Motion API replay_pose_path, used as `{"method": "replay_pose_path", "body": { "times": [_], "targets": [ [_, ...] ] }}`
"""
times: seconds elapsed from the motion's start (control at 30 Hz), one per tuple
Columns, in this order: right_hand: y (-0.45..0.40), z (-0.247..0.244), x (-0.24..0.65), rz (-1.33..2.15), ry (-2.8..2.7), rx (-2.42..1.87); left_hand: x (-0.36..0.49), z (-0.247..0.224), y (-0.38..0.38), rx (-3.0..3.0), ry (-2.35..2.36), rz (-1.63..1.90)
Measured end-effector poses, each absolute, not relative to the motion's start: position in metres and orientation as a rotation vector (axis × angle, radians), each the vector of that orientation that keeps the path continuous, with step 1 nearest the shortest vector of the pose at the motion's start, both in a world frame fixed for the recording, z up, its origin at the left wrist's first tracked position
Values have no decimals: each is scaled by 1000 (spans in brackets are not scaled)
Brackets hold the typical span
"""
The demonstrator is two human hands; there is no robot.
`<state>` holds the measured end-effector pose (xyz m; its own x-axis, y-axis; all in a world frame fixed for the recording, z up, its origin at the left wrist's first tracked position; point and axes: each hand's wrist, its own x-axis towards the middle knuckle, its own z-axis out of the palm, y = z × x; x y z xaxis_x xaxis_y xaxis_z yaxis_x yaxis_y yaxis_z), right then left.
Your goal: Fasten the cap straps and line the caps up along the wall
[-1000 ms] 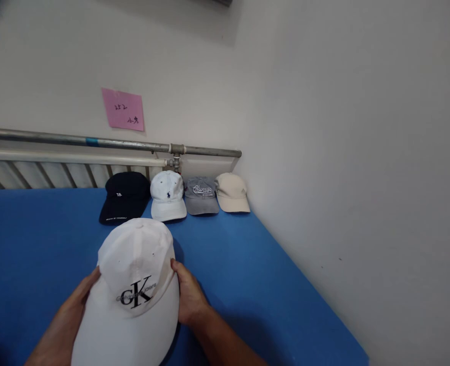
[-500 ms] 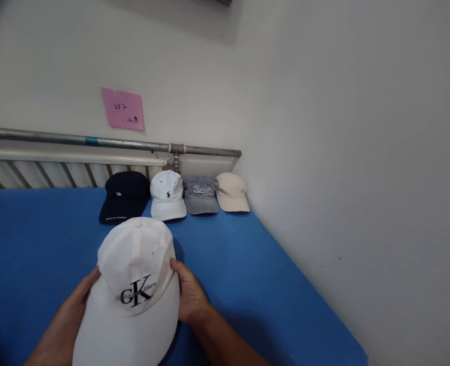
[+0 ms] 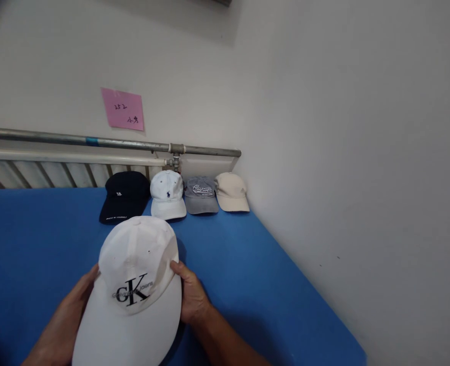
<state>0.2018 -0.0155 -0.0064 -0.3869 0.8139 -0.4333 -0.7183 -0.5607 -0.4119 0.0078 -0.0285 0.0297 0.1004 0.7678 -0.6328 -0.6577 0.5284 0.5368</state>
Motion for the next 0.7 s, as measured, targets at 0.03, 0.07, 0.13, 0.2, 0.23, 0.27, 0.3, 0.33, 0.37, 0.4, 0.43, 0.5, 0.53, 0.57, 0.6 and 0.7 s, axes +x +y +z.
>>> {"method": "replay_pose_path", "body": {
  "times": [0.03, 0.07, 0.13, 0.2, 0.23, 0.27, 0.3, 0.33, 0.37, 0.4, 0.43, 0.5, 0.53, 0.57, 0.6, 0.7],
  "targets": [
    [-16, -6, 202, 2037, -200, -739, 7, 28, -28, 122, 1018, 1065],
    [-16, -5, 201, 2032, -211, -723, 7, 26, -27, 115, 1011, 1076],
    [-16, -3, 201, 2006, -247, -688, 5, 23, -27, 109, 998, 1102],
    [-17, -2, 201, 1988, -283, -665, 3, 22, -27, 105, 982, 1117],
    [-17, -2, 201, 1984, -297, -658, 2, 22, -27, 96, 966, 1116],
    [-17, -2, 201, 1986, -307, -652, 1, 21, -27, 85, 945, 1112],
    [-17, -3, 201, 1994, -310, -647, 0, 21, -28, 75, 925, 1109],
    [-17, -3, 201, 2003, -312, -639, -1, 20, -28, 65, 904, 1107],
    [-16, -3, 201, 2012, -314, -630, -2, 19, -28, 57, 884, 1105],
    [-16, -3, 201, 2023, -315, -619, -3, 18, -29, 47, 867, 1099],
    [-16, -2, 201, 2038, -316, -607, -4, 17, -29, 37, 852, 1094],
    [-17, -2, 202, 2089, -318, -585, -5, 15, -30, 13, 824, 1076],
    [-17, -2, 202, 2117, -319, -580, -5, 15, -31, 3, 812, 1069],
    [-17, -2, 202, 2137, -317, -580, -6, 15, -31, -7, 800, 1068],
    [-17, -3, 203, 2151, -316, -581, -6, 15, -31, -16, 790, 1072],
    [-18, -4, 203, 2172, -323, -572, -6, 14, -32, -39, 774, 1093]
  ]
}}
